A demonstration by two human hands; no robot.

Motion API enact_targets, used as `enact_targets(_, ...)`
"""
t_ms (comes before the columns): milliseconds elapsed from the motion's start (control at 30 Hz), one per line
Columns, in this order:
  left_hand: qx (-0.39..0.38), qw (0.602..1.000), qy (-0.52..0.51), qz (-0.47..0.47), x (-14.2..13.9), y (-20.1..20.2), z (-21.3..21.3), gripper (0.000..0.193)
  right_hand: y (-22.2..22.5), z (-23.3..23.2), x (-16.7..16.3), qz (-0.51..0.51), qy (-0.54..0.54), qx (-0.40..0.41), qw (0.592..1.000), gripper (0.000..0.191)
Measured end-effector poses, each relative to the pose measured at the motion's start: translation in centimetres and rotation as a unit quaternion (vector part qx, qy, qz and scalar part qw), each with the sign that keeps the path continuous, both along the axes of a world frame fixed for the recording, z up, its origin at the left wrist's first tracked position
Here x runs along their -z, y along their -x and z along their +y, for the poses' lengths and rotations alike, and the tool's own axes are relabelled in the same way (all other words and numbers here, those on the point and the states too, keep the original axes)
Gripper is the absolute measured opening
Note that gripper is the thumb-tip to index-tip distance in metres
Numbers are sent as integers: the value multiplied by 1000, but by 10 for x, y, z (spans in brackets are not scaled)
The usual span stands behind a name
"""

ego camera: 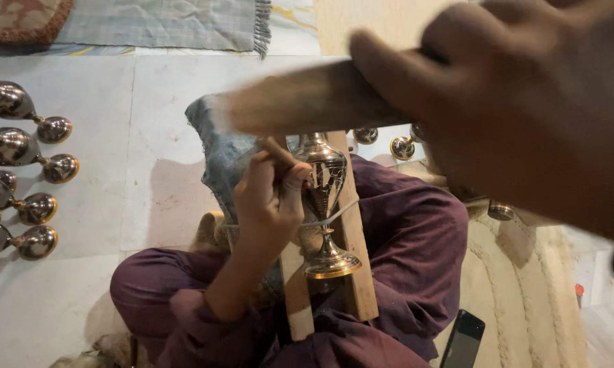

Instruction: The person sits cross-legged and uses a chisel and hammer to engrave a decorative pattern into a small metal vase held in a wooden clamp. The person repeatedly taps the chisel to create indentations on the vase's surface.

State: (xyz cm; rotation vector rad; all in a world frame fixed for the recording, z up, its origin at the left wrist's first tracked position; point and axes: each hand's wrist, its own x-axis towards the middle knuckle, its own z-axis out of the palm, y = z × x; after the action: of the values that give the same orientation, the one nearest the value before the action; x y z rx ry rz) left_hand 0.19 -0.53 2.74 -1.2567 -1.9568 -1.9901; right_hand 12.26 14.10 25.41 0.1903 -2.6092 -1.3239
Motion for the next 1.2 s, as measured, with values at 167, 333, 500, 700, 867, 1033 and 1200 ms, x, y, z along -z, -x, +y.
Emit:
enact_targets(167, -30, 998, -53, -7, 14, -11, 3, 15, 24, -21, -6, -16, -55, -45, 997, 48)
enact_targets(333, -86, 994, -66, -9, 20, -27, 3, 16, 37, -41, -7, -19, -6, -86, 996, 46)
enact_targets(500, -87, 992, -62, -73, 22, -34, 6, 18, 36, -46, -13, -16, 63, -105, 992, 44)
enact_targets(700, -27, 999, -17, 7, 9, -21, 6, 13, 9, -15, -3, 6, 156, -61, 986, 48)
enact_targets(867, 40, 991, 7, 127, -16, -3, 3, 21, -27, 16, 11, -1, 178, 21, 984, 57)
enact_targets(1033, 136, 961, 51, 236, -32, 20, 7, 22, -75, 40, 54, 94, 370, 121, 916, 59)
enact_targets(1200, 204, 919, 111, 317, -36, 31, 20, 20, -109, 43, 118, 183, 285, 109, 935, 50)
